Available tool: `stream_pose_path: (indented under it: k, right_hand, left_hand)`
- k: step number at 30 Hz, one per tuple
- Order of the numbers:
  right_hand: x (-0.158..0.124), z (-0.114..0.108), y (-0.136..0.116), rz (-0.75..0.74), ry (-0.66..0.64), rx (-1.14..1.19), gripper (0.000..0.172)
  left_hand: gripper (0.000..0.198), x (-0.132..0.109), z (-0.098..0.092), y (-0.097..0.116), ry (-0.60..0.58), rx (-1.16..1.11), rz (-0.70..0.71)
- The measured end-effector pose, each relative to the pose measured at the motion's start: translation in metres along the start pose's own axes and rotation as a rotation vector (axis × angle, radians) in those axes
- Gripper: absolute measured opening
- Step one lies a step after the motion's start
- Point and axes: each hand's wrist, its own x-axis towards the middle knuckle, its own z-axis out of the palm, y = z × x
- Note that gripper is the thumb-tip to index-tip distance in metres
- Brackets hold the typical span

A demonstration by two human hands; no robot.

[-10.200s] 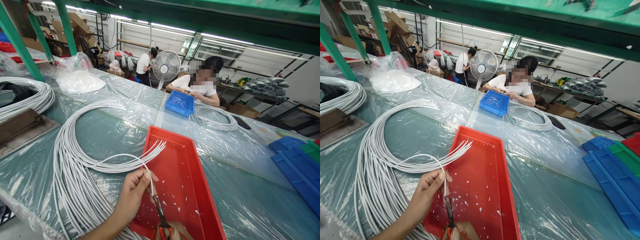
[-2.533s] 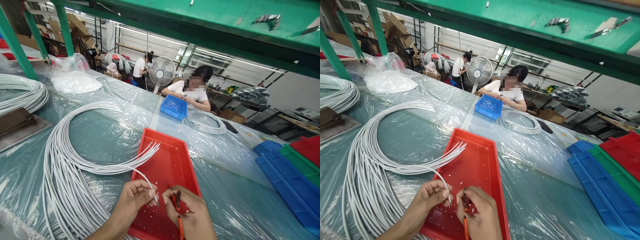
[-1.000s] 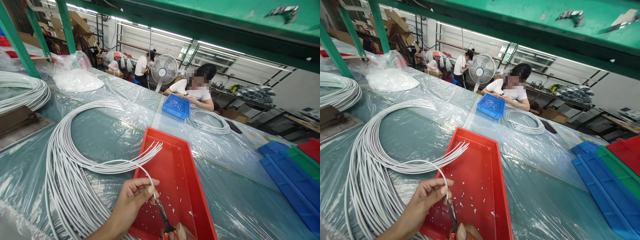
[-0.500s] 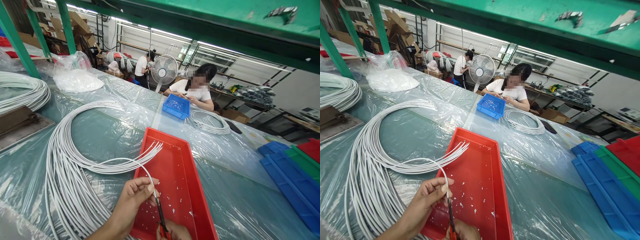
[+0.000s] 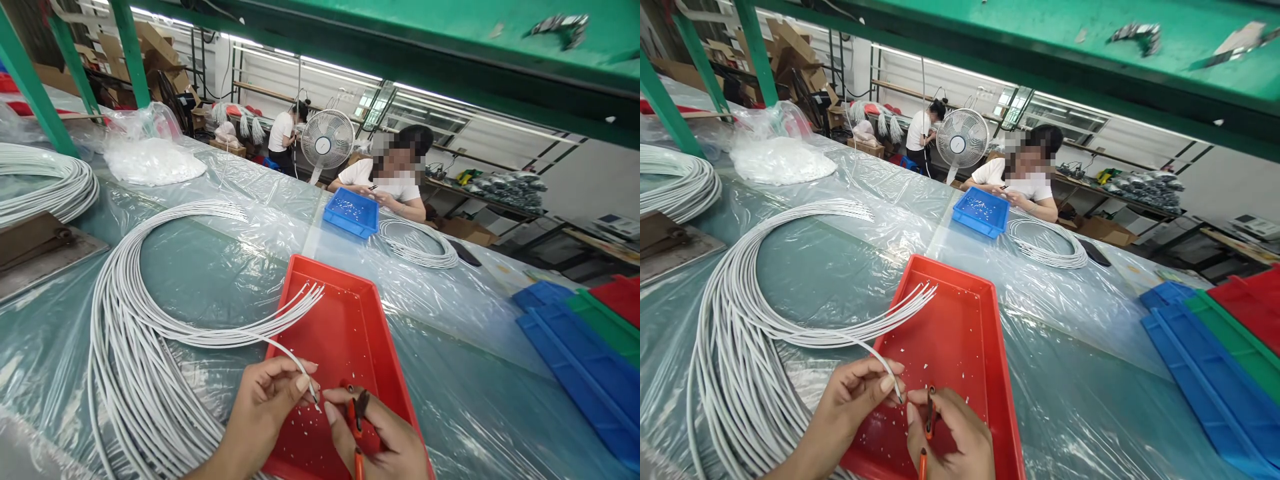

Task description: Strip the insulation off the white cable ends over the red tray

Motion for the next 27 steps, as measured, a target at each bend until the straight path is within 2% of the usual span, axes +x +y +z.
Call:
stream_pose_path:
  k: [3,5,9,17,27]
  right_hand:
    - [0.005,-0.003,0.006,-0.079,-0.123,-0.061,0.006]
    - [0.006,-0.003,0.007,-0.119,-0.153,-0.101,0.006]
    - [0.005,-0.002,0.005,-0.111,-0.091,-0.121,0.006]
    - [0.003,0.002,0.005,-0.089,-0.071,-0.176,0.006]
    - [0.005,0.005,0.001,-0.095,-0.023,-0.241,0.008]
  left_hand:
    - [0.016,0.0,0.0,-0.001,0.015,0.003,0.006]
    - [0.016,0.0,0.0,-0.001,0.023,-0.003,0.009]
    - [0.011,-0.001,0.002,-0.002,0.036,-0.017,0.031]
    - [0.008,-0.002,0.002,-0.009,0.024,0.025,0.083]
    - [0.008,-0.007,0.002,-0.007,0.12,0.315,0.212]
